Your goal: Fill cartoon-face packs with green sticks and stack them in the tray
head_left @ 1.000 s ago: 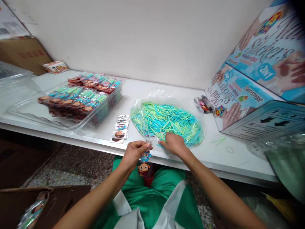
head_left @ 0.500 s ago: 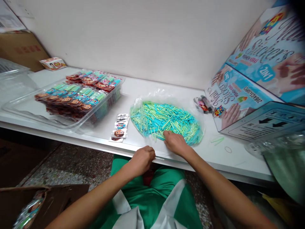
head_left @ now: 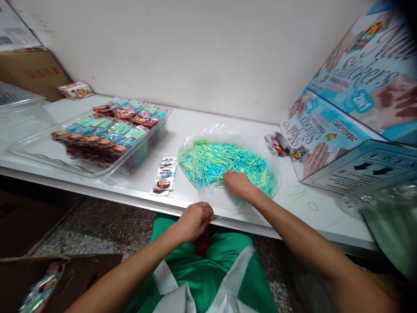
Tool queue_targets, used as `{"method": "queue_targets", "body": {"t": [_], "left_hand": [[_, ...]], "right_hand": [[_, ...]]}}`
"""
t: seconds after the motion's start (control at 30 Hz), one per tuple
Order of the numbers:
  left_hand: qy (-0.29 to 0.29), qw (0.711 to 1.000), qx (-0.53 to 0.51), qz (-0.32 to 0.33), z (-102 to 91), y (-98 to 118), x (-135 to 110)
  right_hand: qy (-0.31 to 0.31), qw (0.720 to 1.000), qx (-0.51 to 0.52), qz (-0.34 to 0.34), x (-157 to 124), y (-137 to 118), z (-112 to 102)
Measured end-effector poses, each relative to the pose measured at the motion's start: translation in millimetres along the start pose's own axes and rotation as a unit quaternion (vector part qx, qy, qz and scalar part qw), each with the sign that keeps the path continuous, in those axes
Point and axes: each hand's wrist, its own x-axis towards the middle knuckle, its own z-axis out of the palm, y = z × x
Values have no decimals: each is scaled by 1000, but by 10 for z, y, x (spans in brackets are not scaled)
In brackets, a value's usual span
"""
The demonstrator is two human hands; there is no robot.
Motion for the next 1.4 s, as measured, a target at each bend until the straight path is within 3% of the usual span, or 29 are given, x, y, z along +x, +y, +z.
{"method": "queue_targets", "body": {"t": [0.2, 0.37, 0.6, 0.8, 0.87, 0.9, 0.93, 0.97, 1.03, 1.07, 1.13, 1.17, 1.2, 1.23, 1.27, 1.3, 1.33, 1.4], "left_hand": [[88, 966, -237, -51, -209, 3, 19], [144, 921, -347, -102, -351, -47, 105], [195, 877, -405, -167, -457, -60, 146], [188, 864, -442, -151, -506, 37, 223], [182, 864, -449, -139, -496, 71, 260], [182, 861, -455, -135, -479, 85, 277], [178, 858, -463, -131, -453, 97, 295], [165, 856, -473, -124, -418, 107, 312], [114, 857, -491, -102, -329, 127, 354], [84, 859, -497, -87, -279, 135, 378], [57, 862, -500, -54, -183, 147, 432], [63, 863, -500, -38, -144, 149, 455], [75, 862, -501, -25, -115, 147, 472], [85, 861, -502, -17, -97, 142, 480], [88, 858, -505, -14, -93, 135, 477], [86, 855, -511, -19, -104, 128, 463], [84, 852, -517, -30, -132, 123, 440], [116, 839, -529, -53, -236, 121, 382]], "right_hand": [[30, 998, 24, 44, -32, 369, -212], [73, 995, 28, 69, -32, 320, -289], [48, 997, 32, 50, -75, 232, -271], [38, 996, 59, 51, -114, 299, -278], [53, 991, 112, 49, -146, 319, -291], [71, 976, 200, 47, -165, 316, -298], [96, 941, 321, 44, -184, 299, -305], [123, 886, 445, 39, -204, 264, -311], [160, 734, 659, 29, -245, 134, -313], [164, 692, 703, 24, -268, 43, -307], [144, 527, 837, 17, -320, -165, -284], [123, 473, 872, 18, -348, -266, -268], [100, 441, 892, 21, -376, -352, -251], [82, 430, 899, 27, -405, -416, -235], [72, 439, 895, 29, -433, -454, -221], [74, 468, 880, 27, -459, -462, -210], [87, 516, 852, 22, -485, -444, -203], [121, 657, 744, -1, -537, -352, -203]]}}
